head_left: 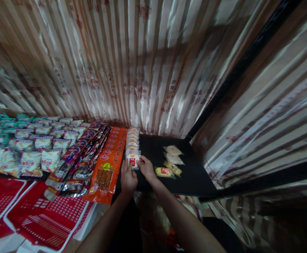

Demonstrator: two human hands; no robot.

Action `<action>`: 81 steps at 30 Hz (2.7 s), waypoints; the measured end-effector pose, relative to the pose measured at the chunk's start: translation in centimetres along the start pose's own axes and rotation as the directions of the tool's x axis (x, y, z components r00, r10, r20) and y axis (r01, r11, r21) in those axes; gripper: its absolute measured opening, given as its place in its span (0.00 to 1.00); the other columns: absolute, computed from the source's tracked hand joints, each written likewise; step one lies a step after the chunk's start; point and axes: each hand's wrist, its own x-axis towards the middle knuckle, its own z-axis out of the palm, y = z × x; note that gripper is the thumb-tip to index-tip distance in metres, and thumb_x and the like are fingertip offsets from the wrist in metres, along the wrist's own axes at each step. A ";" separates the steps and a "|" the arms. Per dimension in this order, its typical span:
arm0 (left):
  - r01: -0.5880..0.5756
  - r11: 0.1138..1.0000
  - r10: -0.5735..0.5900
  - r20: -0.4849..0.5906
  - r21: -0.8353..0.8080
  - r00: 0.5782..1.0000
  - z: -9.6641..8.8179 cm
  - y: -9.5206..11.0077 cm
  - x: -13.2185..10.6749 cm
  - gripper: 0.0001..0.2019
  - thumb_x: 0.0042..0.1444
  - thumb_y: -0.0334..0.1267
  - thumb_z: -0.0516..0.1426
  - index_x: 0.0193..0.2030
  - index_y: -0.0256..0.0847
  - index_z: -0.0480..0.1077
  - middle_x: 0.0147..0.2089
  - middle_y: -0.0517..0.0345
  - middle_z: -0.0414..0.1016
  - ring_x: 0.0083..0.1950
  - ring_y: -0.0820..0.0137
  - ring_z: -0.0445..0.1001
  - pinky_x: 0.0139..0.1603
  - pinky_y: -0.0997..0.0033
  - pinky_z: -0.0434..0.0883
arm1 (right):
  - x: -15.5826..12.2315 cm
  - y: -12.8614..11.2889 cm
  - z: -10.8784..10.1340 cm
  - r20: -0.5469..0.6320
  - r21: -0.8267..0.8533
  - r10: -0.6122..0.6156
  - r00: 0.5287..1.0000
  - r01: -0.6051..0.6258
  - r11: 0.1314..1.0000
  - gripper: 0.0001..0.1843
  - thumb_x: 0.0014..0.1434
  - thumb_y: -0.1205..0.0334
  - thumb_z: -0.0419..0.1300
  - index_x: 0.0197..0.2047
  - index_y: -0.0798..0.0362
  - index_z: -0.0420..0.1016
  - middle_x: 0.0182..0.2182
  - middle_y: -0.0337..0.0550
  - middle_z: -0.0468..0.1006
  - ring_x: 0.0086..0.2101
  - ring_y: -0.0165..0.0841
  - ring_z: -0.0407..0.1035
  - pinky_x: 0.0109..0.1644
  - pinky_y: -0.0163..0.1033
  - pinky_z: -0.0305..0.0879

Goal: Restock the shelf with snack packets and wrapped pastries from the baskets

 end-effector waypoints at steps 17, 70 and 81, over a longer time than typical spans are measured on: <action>-0.065 0.990 0.059 0.056 0.122 0.997 0.7 -0.5 -0.1 0.29 0.43 0.25 0.51 0.56 0.36 0.66 0.65 0.49 0.59 0.69 0.56 0.49 0.68 0.54 0.50 | -0.3 -0.9 0.0 -0.058 -0.160 0.035 0.998 -0.044 0.986 0.15 0.52 0.63 0.59 0.44 0.58 0.69 0.37 0.46 0.75 0.33 0.31 0.70 0.41 0.36 0.66; 0.376 0.919 -0.264 0.521 -0.121 0.812 -1.6 1.8 -10.9 0.14 0.46 0.36 0.57 0.41 0.38 0.72 0.40 0.55 0.77 0.42 0.67 0.73 0.43 0.72 0.68 | -15.6 6.9 -8.9 0.144 -0.189 -0.013 0.990 0.040 0.981 0.18 0.49 0.63 0.59 0.46 0.52 0.75 0.43 0.46 0.76 0.31 0.31 0.70 0.41 0.39 0.69; 0.592 0.716 -0.288 0.615 -0.371 0.734 -3.7 2.4 -10.1 0.27 0.46 0.59 0.56 0.38 0.34 0.74 0.32 0.53 0.77 0.31 0.69 0.72 0.32 0.71 0.68 | -15.8 6.7 -8.3 0.250 0.210 0.080 0.965 -0.135 0.968 0.18 0.45 0.52 0.61 0.37 0.55 0.74 0.27 0.39 0.77 0.25 0.29 0.68 0.29 0.34 0.64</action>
